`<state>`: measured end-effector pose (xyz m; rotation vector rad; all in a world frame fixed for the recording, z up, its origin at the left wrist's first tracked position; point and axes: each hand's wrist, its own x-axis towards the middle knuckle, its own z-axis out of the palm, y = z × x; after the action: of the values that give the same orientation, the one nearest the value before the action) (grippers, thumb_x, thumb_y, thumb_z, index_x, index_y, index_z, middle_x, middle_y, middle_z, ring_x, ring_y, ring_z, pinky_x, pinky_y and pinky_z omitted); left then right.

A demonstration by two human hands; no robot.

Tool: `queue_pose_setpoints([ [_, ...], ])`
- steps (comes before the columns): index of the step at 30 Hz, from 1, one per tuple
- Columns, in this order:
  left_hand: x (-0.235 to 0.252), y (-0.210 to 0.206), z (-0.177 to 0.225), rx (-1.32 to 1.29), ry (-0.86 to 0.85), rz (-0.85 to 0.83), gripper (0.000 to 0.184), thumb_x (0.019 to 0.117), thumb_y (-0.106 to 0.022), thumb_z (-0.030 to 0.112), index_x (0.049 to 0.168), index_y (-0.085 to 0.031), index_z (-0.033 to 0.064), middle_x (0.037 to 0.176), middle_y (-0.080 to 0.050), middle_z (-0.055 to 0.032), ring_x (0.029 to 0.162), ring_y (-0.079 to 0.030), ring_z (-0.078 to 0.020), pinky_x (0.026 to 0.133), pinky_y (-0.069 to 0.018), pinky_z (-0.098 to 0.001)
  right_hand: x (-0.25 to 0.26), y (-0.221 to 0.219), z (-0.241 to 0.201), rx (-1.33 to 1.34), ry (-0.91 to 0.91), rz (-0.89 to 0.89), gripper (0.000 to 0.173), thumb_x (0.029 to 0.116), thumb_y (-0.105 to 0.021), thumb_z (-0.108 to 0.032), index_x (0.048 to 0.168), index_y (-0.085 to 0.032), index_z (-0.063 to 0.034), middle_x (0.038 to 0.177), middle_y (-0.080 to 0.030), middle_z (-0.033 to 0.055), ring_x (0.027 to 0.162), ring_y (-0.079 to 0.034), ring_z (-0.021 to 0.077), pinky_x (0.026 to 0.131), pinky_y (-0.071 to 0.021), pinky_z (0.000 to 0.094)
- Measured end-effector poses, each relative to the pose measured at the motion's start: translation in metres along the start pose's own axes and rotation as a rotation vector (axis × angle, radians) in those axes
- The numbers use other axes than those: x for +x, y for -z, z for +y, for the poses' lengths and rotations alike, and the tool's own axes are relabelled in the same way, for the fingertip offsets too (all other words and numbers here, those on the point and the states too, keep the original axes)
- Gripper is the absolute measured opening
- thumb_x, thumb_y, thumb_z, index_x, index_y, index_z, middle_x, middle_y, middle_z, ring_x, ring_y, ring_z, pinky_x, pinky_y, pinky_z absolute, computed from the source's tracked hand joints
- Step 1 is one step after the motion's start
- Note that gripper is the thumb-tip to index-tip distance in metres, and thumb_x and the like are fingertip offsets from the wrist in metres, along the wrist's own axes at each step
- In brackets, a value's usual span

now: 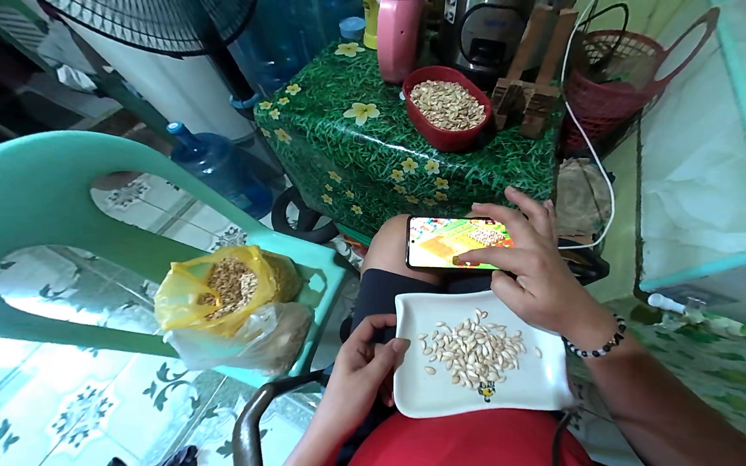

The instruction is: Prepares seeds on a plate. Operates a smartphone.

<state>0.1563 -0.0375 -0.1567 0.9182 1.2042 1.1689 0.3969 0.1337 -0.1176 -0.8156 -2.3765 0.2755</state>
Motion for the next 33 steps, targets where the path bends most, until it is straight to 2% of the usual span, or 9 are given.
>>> queue_pose_setpoints([
  [4,0.000,0.000,0.000,0.011,0.000,0.001,0.029,0.1025,-0.058,0.014,0.131,-0.056,0.0088,0.075,-0.068,-0.0055,0.052,-0.063,-0.0102,0.044,-0.0528,-0.0231,-0.005,0.000,0.003,0.002,0.015,0.025,0.038,0.0882,-0.049,-0.014,0.099,-0.083,-0.0275,0.149,-0.055,0.0056,0.154,-0.021,0.0418,0.116,-0.0073,0.0782],
  [9,0.000,0.000,-0.002,-0.001,-0.004,0.002,0.029,0.1024,-0.059,0.014,0.130,-0.056,0.0085,0.074,-0.068,-0.0062,0.051,-0.062,-0.0106,0.044,-0.0527,-0.0237,-0.010,-0.002,0.005,-0.021,0.013,0.013,0.038,0.0887,-0.050,-0.015,0.101,-0.083,-0.0286,0.151,-0.053,0.0040,0.155,-0.020,0.0406,0.116,-0.0049,0.0796],
  [22,0.000,0.000,-0.002,-0.005,-0.011,0.001,0.028,0.1021,-0.059,0.014,0.130,-0.056,0.0083,0.075,-0.068,-0.0064,0.052,-0.063,-0.0107,0.044,-0.0530,-0.0234,0.004,-0.008,-0.001,-0.028,0.009,-0.019,0.036,0.0889,-0.050,-0.018,0.104,-0.082,-0.0283,0.150,-0.053,0.0091,0.154,-0.022,0.0425,0.115,-0.0062,0.0805],
  [33,0.000,0.000,-0.001,-0.003,-0.003,0.000,0.028,0.1021,-0.059,0.014,0.130,-0.056,0.0083,0.074,-0.068,-0.0057,0.051,-0.062,-0.0100,0.044,-0.0523,-0.0229,0.001,-0.012,-0.005,-0.030,0.036,-0.035,0.036,0.0886,-0.051,-0.018,0.103,-0.082,-0.0289,0.151,-0.053,0.0075,0.154,-0.021,0.0414,0.115,-0.0049,0.0808],
])
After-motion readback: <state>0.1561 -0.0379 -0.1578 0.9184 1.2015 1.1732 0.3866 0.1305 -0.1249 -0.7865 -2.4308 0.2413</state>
